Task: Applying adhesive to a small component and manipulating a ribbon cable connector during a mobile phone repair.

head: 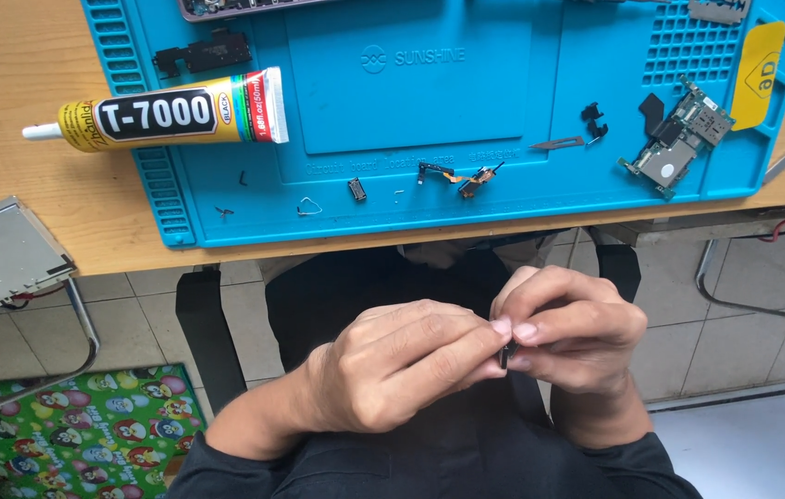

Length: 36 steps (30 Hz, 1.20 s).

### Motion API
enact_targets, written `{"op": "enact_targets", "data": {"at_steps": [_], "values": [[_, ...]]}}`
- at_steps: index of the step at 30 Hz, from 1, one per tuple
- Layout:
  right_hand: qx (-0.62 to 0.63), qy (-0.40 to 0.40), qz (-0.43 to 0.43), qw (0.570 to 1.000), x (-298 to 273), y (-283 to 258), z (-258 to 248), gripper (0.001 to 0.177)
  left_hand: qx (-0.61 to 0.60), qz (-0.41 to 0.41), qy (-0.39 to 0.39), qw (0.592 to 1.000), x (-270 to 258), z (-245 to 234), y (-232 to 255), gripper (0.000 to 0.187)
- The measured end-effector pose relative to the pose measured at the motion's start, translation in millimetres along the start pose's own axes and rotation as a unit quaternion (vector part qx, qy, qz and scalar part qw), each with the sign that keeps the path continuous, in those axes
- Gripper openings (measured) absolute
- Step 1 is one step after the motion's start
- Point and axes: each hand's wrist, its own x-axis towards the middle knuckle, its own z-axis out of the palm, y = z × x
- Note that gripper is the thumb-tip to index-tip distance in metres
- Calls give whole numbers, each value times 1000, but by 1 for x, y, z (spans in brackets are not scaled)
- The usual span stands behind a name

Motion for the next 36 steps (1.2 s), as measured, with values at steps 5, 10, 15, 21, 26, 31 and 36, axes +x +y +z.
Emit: {"op": "enact_targets", "data": {"at_steps": [5, 10, 15, 21, 26, 31, 36], "values": [[25, 11, 18, 999, -4, 3, -1, 23, 58, 21, -5, 998, 0, 1, -2, 16], [15, 5, 35, 999, -9, 8, -4, 25, 84, 25, 0, 996, 3, -1, -2, 14], [15, 15, 31, 999, -8, 11, -1, 24, 93, 13, -9, 996, 2, -3, -1, 15], [9, 22, 36, 999, -8, 12, 0, 20, 78, 3, -22, 997, 1, -4, -1, 17], [22, 20, 33, 999, -9, 13, 0, 20, 76, 2, -18, 997, 1, -4, -1, 17], [44, 21, 30, 998, -9, 14, 3, 20, 51, -9, -28, 998, 0, -4, 0, 17], [51, 29, 25, 998, -8, 13, 4, 19, 34, -23, -35, 999, -1, -5, 2, 19]]}}
